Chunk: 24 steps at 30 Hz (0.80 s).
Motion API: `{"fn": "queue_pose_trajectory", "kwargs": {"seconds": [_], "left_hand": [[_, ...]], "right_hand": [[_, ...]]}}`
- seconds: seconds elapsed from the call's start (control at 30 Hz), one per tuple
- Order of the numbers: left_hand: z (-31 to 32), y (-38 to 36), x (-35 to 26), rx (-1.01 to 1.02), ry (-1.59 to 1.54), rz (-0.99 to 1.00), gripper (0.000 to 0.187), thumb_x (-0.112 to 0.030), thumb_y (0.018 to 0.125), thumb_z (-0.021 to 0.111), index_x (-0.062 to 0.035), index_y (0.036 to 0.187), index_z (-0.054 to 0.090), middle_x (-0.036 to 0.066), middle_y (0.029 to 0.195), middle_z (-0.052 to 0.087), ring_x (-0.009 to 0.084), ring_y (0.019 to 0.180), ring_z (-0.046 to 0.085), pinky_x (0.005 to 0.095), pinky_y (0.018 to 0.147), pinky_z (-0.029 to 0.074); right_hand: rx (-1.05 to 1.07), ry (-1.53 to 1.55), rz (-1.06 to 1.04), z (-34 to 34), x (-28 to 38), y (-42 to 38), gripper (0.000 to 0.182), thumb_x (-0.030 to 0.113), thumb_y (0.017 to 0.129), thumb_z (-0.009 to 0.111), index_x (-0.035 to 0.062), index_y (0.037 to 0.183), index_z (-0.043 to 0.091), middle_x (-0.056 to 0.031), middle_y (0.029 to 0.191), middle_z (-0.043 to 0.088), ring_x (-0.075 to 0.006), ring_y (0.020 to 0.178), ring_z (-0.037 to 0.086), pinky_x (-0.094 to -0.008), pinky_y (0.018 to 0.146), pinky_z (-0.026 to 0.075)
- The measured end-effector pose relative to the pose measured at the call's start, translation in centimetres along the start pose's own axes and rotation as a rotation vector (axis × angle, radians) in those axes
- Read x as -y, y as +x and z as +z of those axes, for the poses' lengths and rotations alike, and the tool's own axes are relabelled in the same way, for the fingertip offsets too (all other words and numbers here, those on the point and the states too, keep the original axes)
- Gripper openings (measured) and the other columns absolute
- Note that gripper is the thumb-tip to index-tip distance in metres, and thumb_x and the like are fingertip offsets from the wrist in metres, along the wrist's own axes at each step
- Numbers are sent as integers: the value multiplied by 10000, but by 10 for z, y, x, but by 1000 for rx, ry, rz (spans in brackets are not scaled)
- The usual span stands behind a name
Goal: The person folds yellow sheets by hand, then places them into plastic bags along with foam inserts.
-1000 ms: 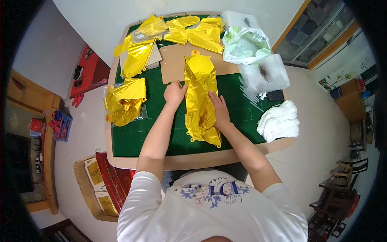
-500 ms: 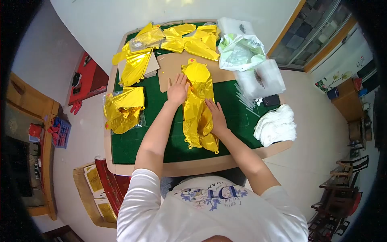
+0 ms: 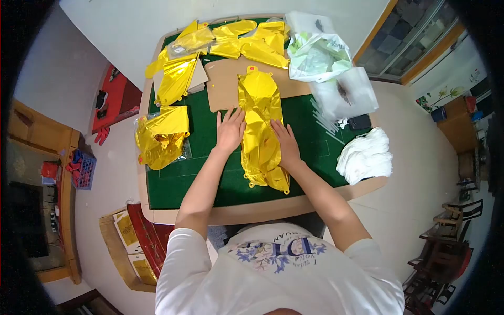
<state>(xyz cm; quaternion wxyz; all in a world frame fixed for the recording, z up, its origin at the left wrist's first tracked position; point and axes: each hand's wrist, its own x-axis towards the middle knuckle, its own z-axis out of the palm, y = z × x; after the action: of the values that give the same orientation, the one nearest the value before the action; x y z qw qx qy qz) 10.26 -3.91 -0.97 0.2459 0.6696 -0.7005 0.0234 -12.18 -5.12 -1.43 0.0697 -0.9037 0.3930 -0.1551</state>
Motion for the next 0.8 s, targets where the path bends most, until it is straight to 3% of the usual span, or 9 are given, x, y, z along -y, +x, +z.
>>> {"fn": "queue_pose_trajectory", "kwargs": {"seconds": [0.3,0.37,0.43,0.5,0.53,0.67,0.8], "left_hand": [[9,18,1,-73,51,15,406,-211,941,514,-62,1319,501,99,1391,483,260,1363,354,526,1116,231],[9,26,0,80,92,-17,400,-208,947,501,-67,1321,498,94,1403,472,258,1354,367,504,1120,236],[11,42,4,50,89,-30,402,-220,954,486,-73,1327,493,87,1409,466,255,1355,363,505,1123,230],[18,58,12,28,87,-46,404,-232,960,472,-79,1334,489,80,1416,460,252,1357,359,506,1125,224],[22,66,16,54,104,-50,413,-249,968,452,-88,1347,475,74,1427,448,247,1363,349,516,1127,213],[30,78,23,211,155,-60,438,-285,989,395,-112,1390,426,59,1462,406,228,1381,316,546,1132,180],[36,73,20,185,143,-89,448,-284,994,384,-127,1413,401,55,1479,386,221,1396,294,546,1134,170]], "right_hand": [[-8,119,25,-6,3,0,720,330,804,632,35,1409,375,-99,1514,297,-261,1411,250,-457,1162,164],[1,107,24,-5,2,0,734,324,794,644,37,1411,371,-97,1513,298,-261,1410,249,-455,1163,163],[5,93,27,-5,-1,1,747,318,784,657,39,1414,368,-94,1512,299,-261,1410,249,-453,1164,162],[27,89,19,-6,2,0,842,276,707,729,-55,1390,365,-108,1527,253,-250,1421,216,-443,1167,158],[26,85,16,-7,3,-1,842,276,707,729,-55,1390,365,-108,1527,253,-250,1421,216,-443,1167,158],[-18,180,37,-3,1,1,958,224,635,788,-2,1431,306,-124,1501,299,-275,1402,258,-441,1168,171],[-44,253,61,2,-3,-1,1042,197,591,819,58,1461,261,-128,1483,330,-295,1379,300,-437,1165,184]]}}
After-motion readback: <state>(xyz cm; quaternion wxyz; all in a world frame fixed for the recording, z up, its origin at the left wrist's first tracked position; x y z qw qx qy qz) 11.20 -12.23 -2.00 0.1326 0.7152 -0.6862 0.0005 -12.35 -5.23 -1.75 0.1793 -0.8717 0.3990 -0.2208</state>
